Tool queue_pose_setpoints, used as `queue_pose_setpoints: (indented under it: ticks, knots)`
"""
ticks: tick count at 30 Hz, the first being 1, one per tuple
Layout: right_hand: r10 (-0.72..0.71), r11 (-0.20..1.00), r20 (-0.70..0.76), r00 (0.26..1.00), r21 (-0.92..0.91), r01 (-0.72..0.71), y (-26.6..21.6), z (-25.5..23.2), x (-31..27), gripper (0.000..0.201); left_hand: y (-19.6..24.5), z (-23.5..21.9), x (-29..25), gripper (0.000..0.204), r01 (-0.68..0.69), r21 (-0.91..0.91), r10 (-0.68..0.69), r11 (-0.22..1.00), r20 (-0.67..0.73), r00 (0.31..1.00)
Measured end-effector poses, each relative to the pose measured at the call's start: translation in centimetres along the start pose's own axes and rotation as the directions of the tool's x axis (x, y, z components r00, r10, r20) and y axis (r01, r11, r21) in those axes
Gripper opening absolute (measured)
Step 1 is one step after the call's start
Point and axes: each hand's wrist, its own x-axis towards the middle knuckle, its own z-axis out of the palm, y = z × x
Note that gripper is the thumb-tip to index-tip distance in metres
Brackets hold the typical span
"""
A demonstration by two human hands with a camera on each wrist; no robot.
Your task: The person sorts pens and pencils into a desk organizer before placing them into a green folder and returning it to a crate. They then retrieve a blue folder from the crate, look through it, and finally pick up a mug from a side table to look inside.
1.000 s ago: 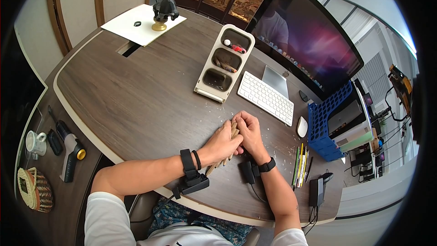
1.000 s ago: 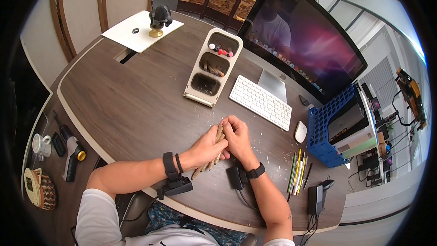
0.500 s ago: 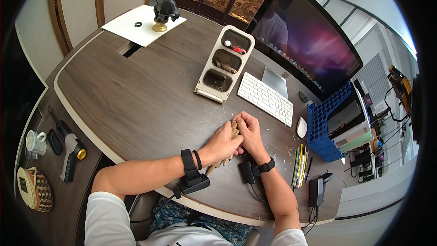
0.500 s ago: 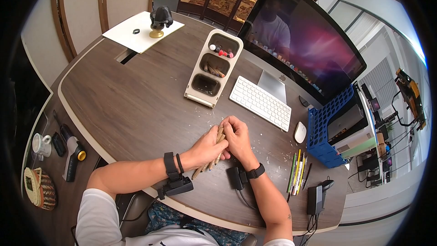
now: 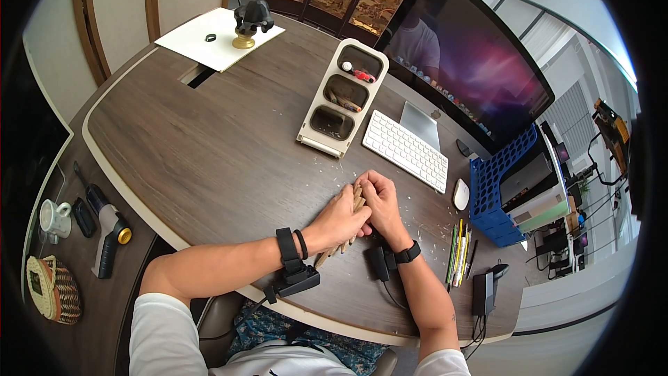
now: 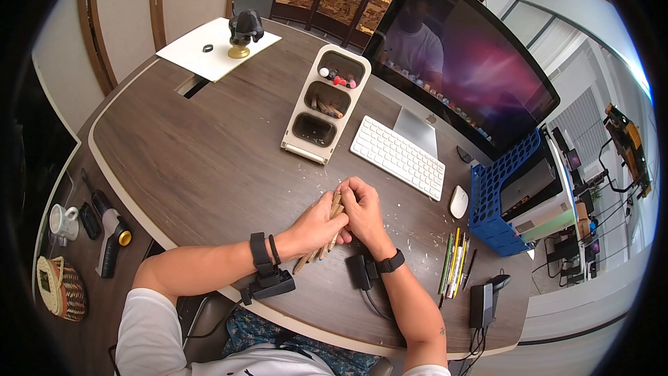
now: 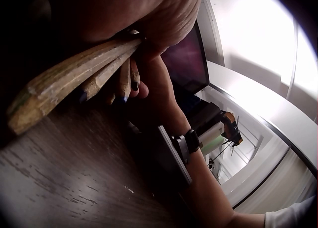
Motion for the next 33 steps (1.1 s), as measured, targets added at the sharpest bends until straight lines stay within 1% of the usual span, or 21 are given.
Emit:
queue_pose_setpoints:
  ticks: [8,9,11,12,14,16,17,18,19,20,22,23,24,25,26,27,28,29,31,32,33]
  knots:
    - [-0.057,0.998,-0.027,0.998,-0.024,0.056,0.8,0.0,0.3,0.022,0.0,0.0,0.0,0.031,0.004,-0.012,-0.004,1.000,0.002,1.000]
    - [-0.057,0.998,-0.027,0.998,-0.024,0.057,0.7,0.0,0.2,0.022,-0.4,0.0,0.2,0.033,-0.029,-0.034,0.029,0.999,-0.005,1.000]
    - [-0.004,1.000,-0.030,1.000,0.024,0.004,0.4,0.1,0.1,0.022,-0.6,0.0,0.3,0.036,-0.063,-0.054,0.063,0.997,-0.012,0.998]
    - [-0.004,1.000,-0.030,1.000,0.025,0.005,0.1,0.1,0.1,0.022,-0.4,-0.1,0.3,0.032,-0.026,-0.058,0.026,0.998,-0.001,1.000]
    - [0.086,0.996,0.025,0.996,0.035,-0.087,-0.8,-0.2,-0.1,0.026,-0.5,-0.1,0.5,0.029,0.011,-0.060,-0.010,0.998,0.010,1.000]
    - [0.115,0.991,0.030,0.993,0.069,-0.117,-1.9,-0.3,-0.2,0.028,-1.0,-0.1,0.8,0.028,0.033,-0.209,-0.026,0.977,0.036,0.999]
    - [0.144,0.984,0.036,0.989,0.102,-0.147,-2.2,-0.4,-0.2,0.029,-0.7,-0.1,0.7,0.028,0.033,-0.208,-0.026,0.978,0.035,0.999]
    - [0.144,0.984,0.036,0.989,0.104,-0.147,-2.1,-0.4,-0.1,0.029,-0.4,-0.1,0.6,0.027,0.046,-0.309,-0.031,0.950,0.052,0.998]
    - [0.098,0.983,0.026,0.995,0.153,-0.101,-1.8,-0.5,0.0,0.029,-0.2,-0.1,0.5,0.026,0.060,-0.406,-0.035,0.912,0.070,0.997]
    - [0.053,0.978,0.014,0.998,0.202,-0.055,-2.0,-0.5,0.1,0.029,0.0,-0.2,0.4,0.026,0.062,-0.404,-0.036,0.913,0.070,0.997]
    - [0.076,0.967,0.039,0.996,0.243,-0.083,-2.7,-0.8,0.0,0.029,0.5,-0.6,0.5,0.028,-0.036,-0.397,0.056,0.917,0.040,0.998]
    - [0.098,0.953,0.064,0.993,0.281,-0.112,-3.0,-1.0,0.0,0.030,0.3,-0.8,0.9,0.028,-0.033,-0.394,0.054,0.918,0.042,0.998]
    - [0.106,0.907,0.244,0.964,0.374,-0.195,-3.0,-1.7,0.1,0.039,0.1,-1.1,1.4,0.031,-0.220,-0.336,0.230,0.916,-0.012,0.973]
    - [0.107,0.904,0.240,0.965,0.380,-0.195,-3.0,-1.5,0.2,0.039,-0.1,-1.4,1.9,0.035,-0.399,-0.267,0.400,0.877,-0.052,0.915]
    - [-0.073,0.978,0.273,0.959,0.208,0.016,-3.2,-1.3,0.3,0.049,-0.1,-1.5,2.1,0.038,-0.512,-0.135,0.500,0.848,-0.116,0.858]
    - [-0.238,0.970,0.332,0.913,0.038,0.239,-3.1,-1.1,0.2,0.061,0.9,-1.6,1.7,0.038,-0.505,-0.132,0.494,0.853,-0.109,0.863]
    - [-0.097,0.994,0.411,0.906,0.085,0.068,-2.0,-1.2,-0.2,0.090,1.9,-1.7,1.0,0.038,-0.512,-0.119,0.503,0.851,-0.103,0.858]
    - [-0.096,0.994,0.397,0.913,0.092,0.064,-2.3,-1.0,-0.4,0.090,2.7,-1.7,0.6,0.038,-0.519,-0.106,0.511,0.848,-0.093,0.855]
    - [-0.094,0.943,0.398,0.912,0.330,-0.046,-3.6,-0.2,-0.6,0.105,2.5,-1.5,0.5,0.036,-0.512,-0.124,0.506,0.850,-0.079,0.859]
    - [-0.057,0.939,0.399,0.915,0.333,-0.087,-3.8,-0.3,-0.8,0.094,2.2,-1.4,0.6,0.035,-0.536,-0.073,0.529,0.841,-0.090,0.844]
    - [-0.054,0.934,0.371,0.927,0.348,-0.085,-3.6,-0.6,-0.7,0.094,2.1,-1.3,0.5,0.034,-0.559,-0.021,0.554,0.829,-0.098,0.827]
